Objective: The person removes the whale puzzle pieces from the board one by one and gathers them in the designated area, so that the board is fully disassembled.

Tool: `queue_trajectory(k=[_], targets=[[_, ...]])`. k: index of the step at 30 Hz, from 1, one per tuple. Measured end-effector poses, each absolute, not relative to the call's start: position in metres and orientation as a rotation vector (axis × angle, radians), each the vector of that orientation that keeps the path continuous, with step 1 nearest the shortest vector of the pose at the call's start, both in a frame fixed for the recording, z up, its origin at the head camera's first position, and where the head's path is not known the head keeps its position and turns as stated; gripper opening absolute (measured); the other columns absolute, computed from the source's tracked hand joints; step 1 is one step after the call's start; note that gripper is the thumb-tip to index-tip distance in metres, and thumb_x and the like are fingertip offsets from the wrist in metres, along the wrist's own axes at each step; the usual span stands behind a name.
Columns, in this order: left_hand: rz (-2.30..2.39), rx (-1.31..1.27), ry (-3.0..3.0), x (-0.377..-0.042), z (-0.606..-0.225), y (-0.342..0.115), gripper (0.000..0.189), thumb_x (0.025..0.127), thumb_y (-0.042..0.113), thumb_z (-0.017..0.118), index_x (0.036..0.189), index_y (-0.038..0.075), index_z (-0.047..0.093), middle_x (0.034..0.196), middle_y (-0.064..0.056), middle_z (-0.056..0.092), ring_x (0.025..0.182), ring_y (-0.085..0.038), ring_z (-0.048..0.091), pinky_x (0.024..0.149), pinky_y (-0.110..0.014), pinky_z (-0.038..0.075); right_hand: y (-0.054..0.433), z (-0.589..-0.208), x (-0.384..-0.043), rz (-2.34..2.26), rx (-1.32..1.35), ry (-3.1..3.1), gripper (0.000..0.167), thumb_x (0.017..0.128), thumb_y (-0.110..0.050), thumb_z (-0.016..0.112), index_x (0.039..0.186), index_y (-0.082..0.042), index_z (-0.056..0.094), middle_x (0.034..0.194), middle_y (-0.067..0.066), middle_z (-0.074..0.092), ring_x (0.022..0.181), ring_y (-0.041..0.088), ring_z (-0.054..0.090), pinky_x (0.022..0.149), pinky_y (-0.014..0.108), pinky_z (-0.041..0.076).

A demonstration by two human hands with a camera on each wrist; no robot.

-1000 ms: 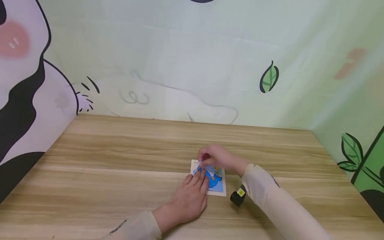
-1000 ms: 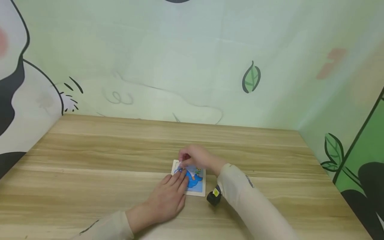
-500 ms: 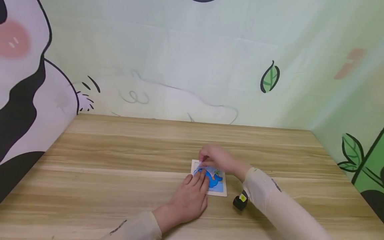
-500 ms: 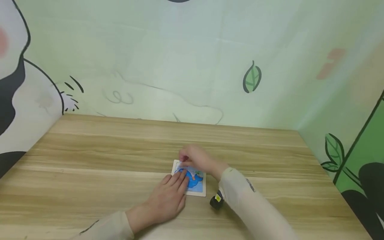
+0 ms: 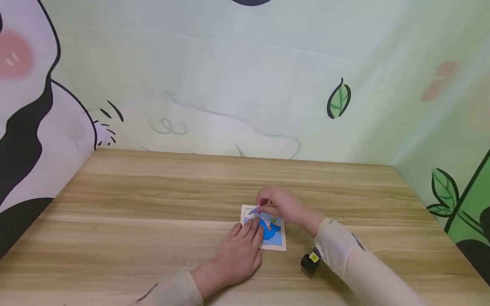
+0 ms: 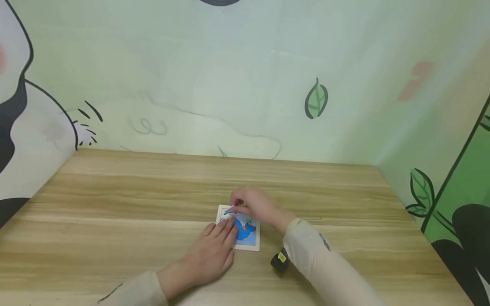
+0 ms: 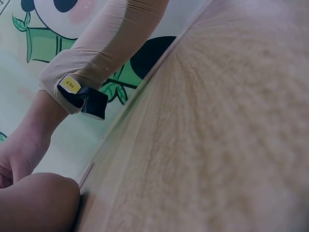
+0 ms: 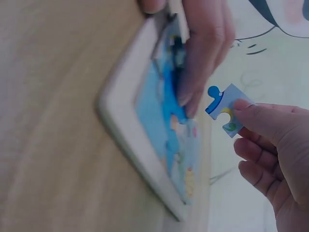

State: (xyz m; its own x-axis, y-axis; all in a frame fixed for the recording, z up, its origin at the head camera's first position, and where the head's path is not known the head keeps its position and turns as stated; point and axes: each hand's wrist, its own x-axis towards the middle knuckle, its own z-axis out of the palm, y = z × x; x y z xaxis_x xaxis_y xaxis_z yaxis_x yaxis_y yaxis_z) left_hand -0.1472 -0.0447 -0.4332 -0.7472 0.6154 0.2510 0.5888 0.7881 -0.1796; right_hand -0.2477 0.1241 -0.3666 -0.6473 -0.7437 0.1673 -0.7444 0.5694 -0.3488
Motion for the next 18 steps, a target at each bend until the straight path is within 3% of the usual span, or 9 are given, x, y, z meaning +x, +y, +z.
queue_trajectory(k=[8, 18], targets=[[0.049, -0.898, -2.707, -0.148, -0.43, -0.044, 0.053, 0.095, 0.037, 0.045, 0.136, 0.005, 0.051, 0.143, -0.012, 0.05, 0.131, -0.026, 0.047, 0.108, -0.039, 0.04, 0.134, -0.353, -0.25, 0.86, 1.175, -2.875, 0.004, 0.09, -0.014, 0.065, 0.091, -0.01, 0.066, 0.089, 0.0, 0.066, 0.083, 0.011, 0.057, 0.073, 0.023, 0.049], [0.028, -0.904, -2.725, -0.148, -0.428, -0.045, 0.053, 0.095, 0.037, 0.046, 0.136, 0.004, 0.052, 0.142, -0.012, 0.051, 0.13, -0.026, 0.048, 0.106, -0.04, 0.041, 0.149, -0.339, -0.254, 0.763, 1.189, -2.897, 0.007, 0.091, -0.009, 0.063, 0.094, -0.007, 0.069, 0.092, 0.004, 0.069, 0.081, 0.011, 0.057, 0.072, 0.022, 0.05]])
